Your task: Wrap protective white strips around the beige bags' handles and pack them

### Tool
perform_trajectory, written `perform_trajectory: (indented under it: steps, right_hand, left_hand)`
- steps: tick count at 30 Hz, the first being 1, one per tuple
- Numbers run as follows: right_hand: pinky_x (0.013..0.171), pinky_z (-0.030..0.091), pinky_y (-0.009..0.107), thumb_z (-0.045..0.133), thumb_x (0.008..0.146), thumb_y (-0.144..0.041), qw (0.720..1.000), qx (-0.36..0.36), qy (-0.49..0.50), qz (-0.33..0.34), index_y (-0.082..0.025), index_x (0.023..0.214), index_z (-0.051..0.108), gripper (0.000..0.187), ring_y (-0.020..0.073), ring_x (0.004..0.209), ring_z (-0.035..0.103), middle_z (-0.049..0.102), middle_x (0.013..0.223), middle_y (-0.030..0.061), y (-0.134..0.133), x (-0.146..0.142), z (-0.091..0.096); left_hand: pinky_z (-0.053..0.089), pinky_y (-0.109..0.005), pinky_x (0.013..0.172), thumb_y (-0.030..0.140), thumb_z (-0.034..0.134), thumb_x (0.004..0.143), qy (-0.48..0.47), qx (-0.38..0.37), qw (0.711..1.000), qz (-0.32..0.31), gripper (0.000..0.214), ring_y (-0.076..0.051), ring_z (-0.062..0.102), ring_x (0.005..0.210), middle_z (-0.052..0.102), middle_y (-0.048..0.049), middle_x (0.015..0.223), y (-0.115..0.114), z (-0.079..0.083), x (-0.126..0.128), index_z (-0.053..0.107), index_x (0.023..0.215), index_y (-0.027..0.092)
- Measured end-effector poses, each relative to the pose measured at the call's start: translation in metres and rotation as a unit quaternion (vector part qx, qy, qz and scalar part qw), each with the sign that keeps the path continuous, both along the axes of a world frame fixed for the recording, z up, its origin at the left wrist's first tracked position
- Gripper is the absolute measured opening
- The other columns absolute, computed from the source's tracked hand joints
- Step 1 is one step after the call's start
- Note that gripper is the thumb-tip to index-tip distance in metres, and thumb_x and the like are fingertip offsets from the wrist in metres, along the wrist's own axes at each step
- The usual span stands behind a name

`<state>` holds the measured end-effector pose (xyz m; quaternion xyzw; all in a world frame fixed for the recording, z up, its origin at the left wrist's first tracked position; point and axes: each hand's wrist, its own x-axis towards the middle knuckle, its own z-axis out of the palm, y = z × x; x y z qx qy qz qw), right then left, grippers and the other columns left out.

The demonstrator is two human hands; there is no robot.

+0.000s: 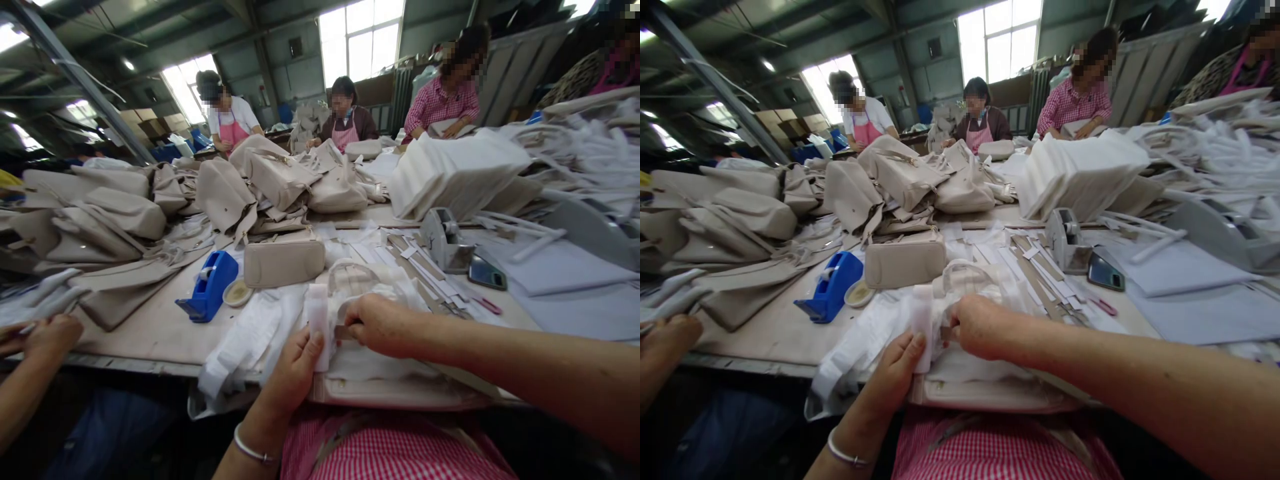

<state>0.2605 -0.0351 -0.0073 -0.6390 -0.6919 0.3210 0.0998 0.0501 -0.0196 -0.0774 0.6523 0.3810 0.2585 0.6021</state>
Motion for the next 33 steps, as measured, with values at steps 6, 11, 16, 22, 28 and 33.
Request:
perform_trajectory:
  steps: [6,11,16,22,28,33]
  right_hand:
    - [0.058,0.037,0.025,0.057,0.076,-0.02,0.995,0.013,0.098,-0.022,-0.019,0.068,0.073,0.018,0.0145,0.061,0.058,0.069,0.062,0.0007,0.004,-0.009,-0.024]
    - [0.056,0.038,0.024,0.057,0.075,-0.024,0.981,-0.03,0.183,-0.063,-0.017,0.065,0.068,0.017,0.0124,0.057,0.053,0.064,0.059,-0.0013,0.002,-0.006,-0.043]
    - [0.043,0.023,0.024,0.061,0.069,-0.028,0.936,-0.127,0.298,-0.138,-0.019,0.062,0.065,0.013,0.0084,0.042,0.034,0.053,0.049,-0.0056,-0.002,-0.016,-0.051]
    - [0.071,0.046,0.027,0.067,0.074,-0.03,0.922,-0.103,0.358,-0.102,-0.02,0.066,0.068,0.012,0.0153,0.066,0.055,0.062,0.062,-0.0027,-0.008,-0.031,-0.042]
    - [0.06,0.046,0.025,0.068,0.082,-0.034,0.905,-0.25,0.335,-0.08,-0.018,0.088,0.07,0.017,0.0137,0.063,0.061,0.068,0.078,-0.0005,-0.02,-0.02,-0.034]
    - [0.053,0.044,0.024,0.066,0.082,-0.033,0.914,-0.236,0.299,-0.139,-0.018,0.09,0.071,0.018,0.0116,0.052,0.058,0.066,0.072,-0.0009,-0.024,-0.024,-0.038]
  left_hand:
    - [0.046,-0.033,0.087,0.046,0.043,0.099,0.034,0.109,0.993,-0.009,0.038,-0.022,0.059,0.098,0.066,-0.0098,0.108,-0.006,0.009,0.0,0.065,0.106,0.016]
    - [0.044,-0.04,0.096,0.039,0.044,0.098,0.059,0.198,0.978,0.006,0.029,-0.025,0.056,0.105,0.062,-0.0136,0.112,-0.012,0.009,0.0,0.062,0.095,0.016]
    - [0.046,-0.046,0.096,0.032,0.049,0.094,0.09,0.226,0.969,0.041,0.018,-0.026,0.053,0.103,0.056,-0.0149,0.111,-0.02,0.007,0.003,0.054,0.084,0.017]
    - [0.049,-0.047,0.096,0.027,0.051,0.093,0.086,0.247,0.965,0.033,0.013,-0.026,0.054,0.103,0.055,-0.0141,0.108,-0.026,0.004,-0.001,0.051,0.085,0.018]
    - [0.048,-0.045,0.101,0.021,0.05,0.094,0.066,0.28,0.957,0.023,0.007,-0.026,0.053,0.109,0.056,-0.0141,0.11,-0.025,0.001,-0.01,0.054,0.092,0.016]
    - [0.048,-0.045,0.1,0.026,0.05,0.094,0.053,0.236,0.97,0.026,0.012,-0.026,0.054,0.107,0.055,-0.0158,0.113,-0.022,-0.002,-0.013,0.054,0.091,0.015]
